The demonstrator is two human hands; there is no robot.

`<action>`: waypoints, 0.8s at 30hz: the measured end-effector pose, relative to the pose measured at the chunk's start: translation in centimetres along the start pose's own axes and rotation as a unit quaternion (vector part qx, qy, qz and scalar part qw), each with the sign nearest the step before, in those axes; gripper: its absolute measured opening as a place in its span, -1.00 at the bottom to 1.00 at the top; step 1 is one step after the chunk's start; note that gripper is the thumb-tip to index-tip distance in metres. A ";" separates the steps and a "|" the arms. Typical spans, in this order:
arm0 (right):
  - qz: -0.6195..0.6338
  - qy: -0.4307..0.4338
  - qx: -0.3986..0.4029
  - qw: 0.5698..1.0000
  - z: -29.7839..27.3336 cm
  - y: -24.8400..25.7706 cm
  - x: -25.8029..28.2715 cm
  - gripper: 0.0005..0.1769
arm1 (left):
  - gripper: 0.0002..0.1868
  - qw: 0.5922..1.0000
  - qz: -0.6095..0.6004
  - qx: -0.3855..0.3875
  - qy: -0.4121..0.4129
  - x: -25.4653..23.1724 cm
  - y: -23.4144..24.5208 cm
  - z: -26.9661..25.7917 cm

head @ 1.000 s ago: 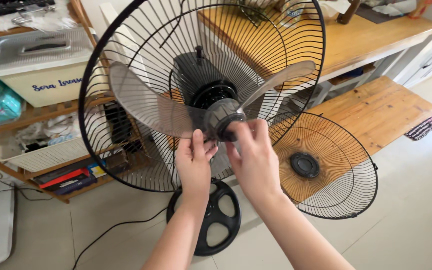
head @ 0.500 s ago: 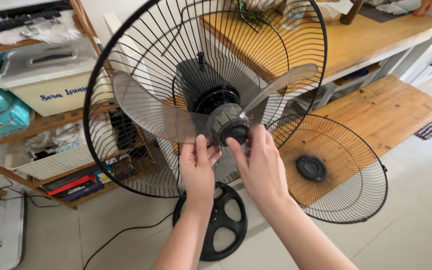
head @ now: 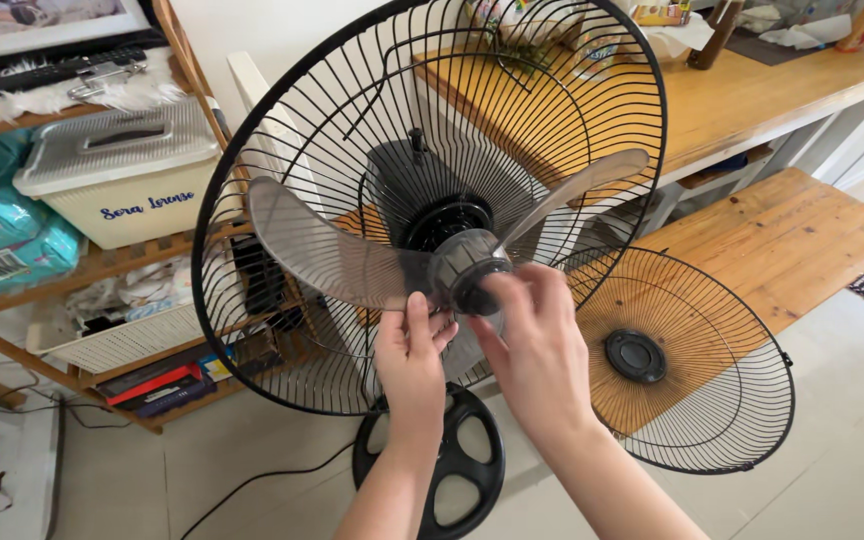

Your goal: The person disassembles a standing electric fan by removing the front grille, the fan blades, the rear grille, and the motor housing. The components are placed on a nearby wooden bench. The person does not reassemble the fan within the clip.

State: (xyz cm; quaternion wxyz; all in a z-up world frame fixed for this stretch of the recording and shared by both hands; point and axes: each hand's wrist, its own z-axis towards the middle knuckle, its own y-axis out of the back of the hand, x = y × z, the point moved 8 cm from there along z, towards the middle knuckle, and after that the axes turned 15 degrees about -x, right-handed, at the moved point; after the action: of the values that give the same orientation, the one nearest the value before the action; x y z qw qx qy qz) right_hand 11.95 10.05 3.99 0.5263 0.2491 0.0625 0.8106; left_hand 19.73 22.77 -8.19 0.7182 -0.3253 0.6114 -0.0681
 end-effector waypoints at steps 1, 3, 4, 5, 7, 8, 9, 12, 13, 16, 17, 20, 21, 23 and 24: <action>-0.013 0.042 0.000 0.999 0.1 -0.2 0.7 -0.59 | -0.66 1.000 0.001 0.004 -0.006 -0.2 0.0 0.0; -0.009 0.009 0.028 1.000 0.0 -0.6 0.0 -0.63 | -0.66 1.000 0.002 0.005 -0.007 -0.1 0.0 -0.3; 0.010 -0.065 0.052 0.996 -0.1 -1.1 -1.1 -0.63 | -0.65 1.000 0.001 0.003 -0.006 -0.1 -0.1 -0.3; 0.030 -0.138 0.077 0.987 -0.5 -1.4 -2.1 -0.61 | -0.65 1.000 0.000 0.002 -0.005 -0.1 -0.1 -0.3; 0.007 -0.147 0.068 0.987 -0.5 -1.1 -2.3 -0.59 | -0.65 1.000 0.004 -0.006 0.000 0.0 0.0 -0.3; -0.004 -0.150 0.062 0.987 -0.5 -1.0 -2.4 -0.57 | -0.65 1.000 0.005 -0.010 0.001 -0.1 0.0 -0.2; 0.002 -0.092 0.039 0.995 -0.1 -0.7 -1.4 -0.59 | -0.66 1.000 0.002 -0.005 0.002 -0.1 -0.1 -0.2; 0.020 0.024 0.001 1.000 -0.1 -0.2 0.4 -0.61 | -0.67 1.000 -0.009 0.005 0.001 -0.2 -0.2 -0.2; 0.027 0.023 0.009 0.999 -0.2 -0.4 0.3 -0.63 | -0.67 1.000 -0.014 0.007 -0.003 -0.2 -0.2 -0.3; 0.063 -0.034 0.019 0.997 -0.5 -0.6 -1.0 -0.66 | -0.67 1.000 0.002 -0.006 0.001 0.1 -0.2 -0.1; 0.078 -0.062 0.022 0.995 -0.6 -0.7 -1.4 -0.67 | -0.68 1.000 0.012 -0.015 0.005 0.3 0.0 -0.1; 0.077 -0.092 0.021 0.993 -1.2 -0.5 -1.9 -0.63 | -0.68 1.000 0.004 -0.018 0.004 0.4 0.1 -0.2; 0.077 -0.087 0.019 0.993 -1.3 -0.3 -1.8 -0.62 | -0.68 1.000 0.003 -0.023 0.004 0.5 0.1 -0.3; 0.080 -0.075 0.013 0.994 -1.0 0.0 -1.6 -0.61 | -0.69 0.999 -0.001 -0.032 0.000 0.5 0.0 -0.3; 0.082 -0.078 0.016 0.993 -0.9 0.1 -1.7 -0.58 | -0.68 0.999 0.000 -0.042 0.007 0.6 0.0 -0.4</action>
State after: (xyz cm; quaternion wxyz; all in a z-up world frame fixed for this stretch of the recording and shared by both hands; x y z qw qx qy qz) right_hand 12.01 8.69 2.69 0.4572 0.3241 0.0136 0.8281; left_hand 19.46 22.31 -8.71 0.6993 -0.3550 0.6188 -0.0449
